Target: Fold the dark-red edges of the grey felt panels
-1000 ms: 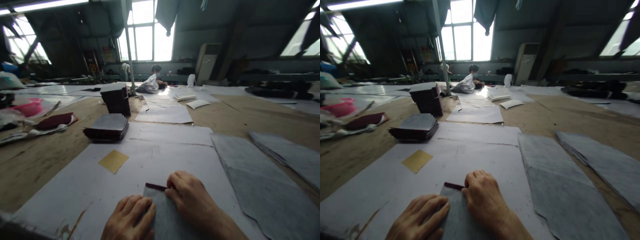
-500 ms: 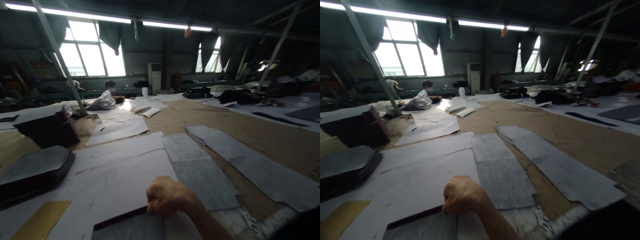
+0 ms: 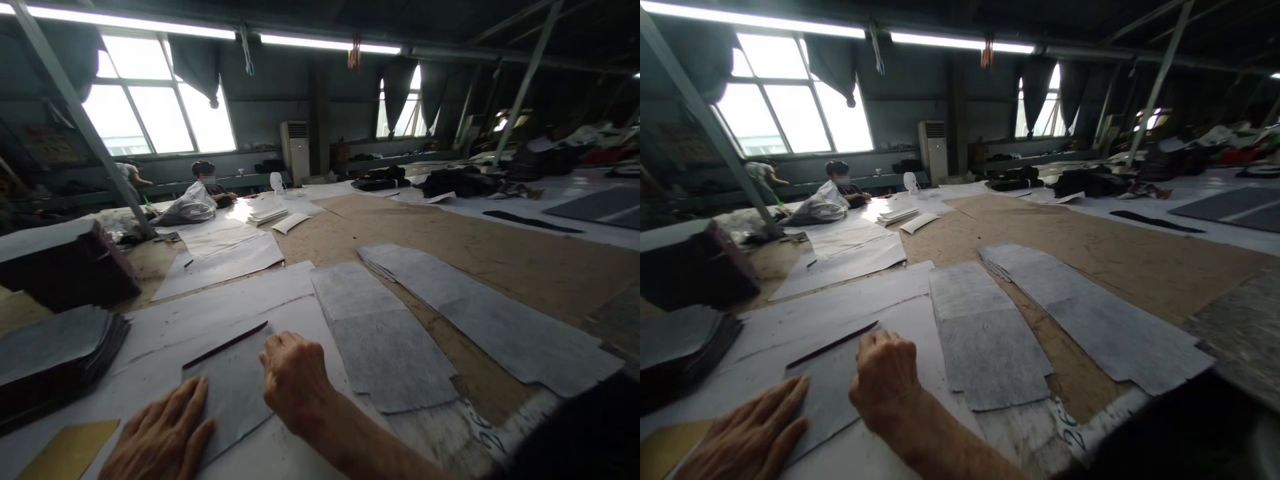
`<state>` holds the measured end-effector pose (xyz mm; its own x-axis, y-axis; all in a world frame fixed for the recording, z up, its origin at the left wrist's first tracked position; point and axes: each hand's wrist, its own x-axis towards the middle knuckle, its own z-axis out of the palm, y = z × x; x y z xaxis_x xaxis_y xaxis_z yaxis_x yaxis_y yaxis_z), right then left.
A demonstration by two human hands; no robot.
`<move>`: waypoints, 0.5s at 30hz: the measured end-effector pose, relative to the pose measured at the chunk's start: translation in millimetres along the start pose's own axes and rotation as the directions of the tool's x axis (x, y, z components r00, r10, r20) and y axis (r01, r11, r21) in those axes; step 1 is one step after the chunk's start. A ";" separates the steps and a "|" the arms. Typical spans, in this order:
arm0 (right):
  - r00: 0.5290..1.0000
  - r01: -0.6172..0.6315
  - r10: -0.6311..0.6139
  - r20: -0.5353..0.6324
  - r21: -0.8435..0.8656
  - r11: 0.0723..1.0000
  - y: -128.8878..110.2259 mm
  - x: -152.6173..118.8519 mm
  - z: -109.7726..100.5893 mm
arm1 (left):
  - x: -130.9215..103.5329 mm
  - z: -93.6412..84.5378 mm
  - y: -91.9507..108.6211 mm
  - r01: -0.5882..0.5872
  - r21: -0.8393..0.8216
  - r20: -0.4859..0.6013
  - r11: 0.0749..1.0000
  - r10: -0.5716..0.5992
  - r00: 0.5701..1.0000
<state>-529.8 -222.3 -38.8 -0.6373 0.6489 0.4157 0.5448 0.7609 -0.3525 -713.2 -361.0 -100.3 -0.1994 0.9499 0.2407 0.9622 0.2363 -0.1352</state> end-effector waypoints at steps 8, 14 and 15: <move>0.997 0.075 -0.075 -0.012 0.033 0.997 1.2 -4.1 8.8 | 77.2 -18.1 6.2 0.114 -0.007 0.069 0.993 -0.113 0.991; 0.995 0.099 -0.098 -0.017 0.032 0.995 -5.5 -7.2 12.8 | 121.8 -31.9 12.8 0.167 -0.054 0.025 0.985 -0.165 0.986; 0.995 0.101 -0.100 -0.021 0.034 0.994 -6.5 -8.0 14.1 | 131.4 -31.7 18.7 0.156 -0.071 0.020 0.985 -0.155 0.988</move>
<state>-535.9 -232.4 -51.6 -0.6766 0.5695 0.4667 0.4590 0.8219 -0.3374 -715.6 -238.2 -40.7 -0.3502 0.9055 0.2397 0.9299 0.3667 -0.0269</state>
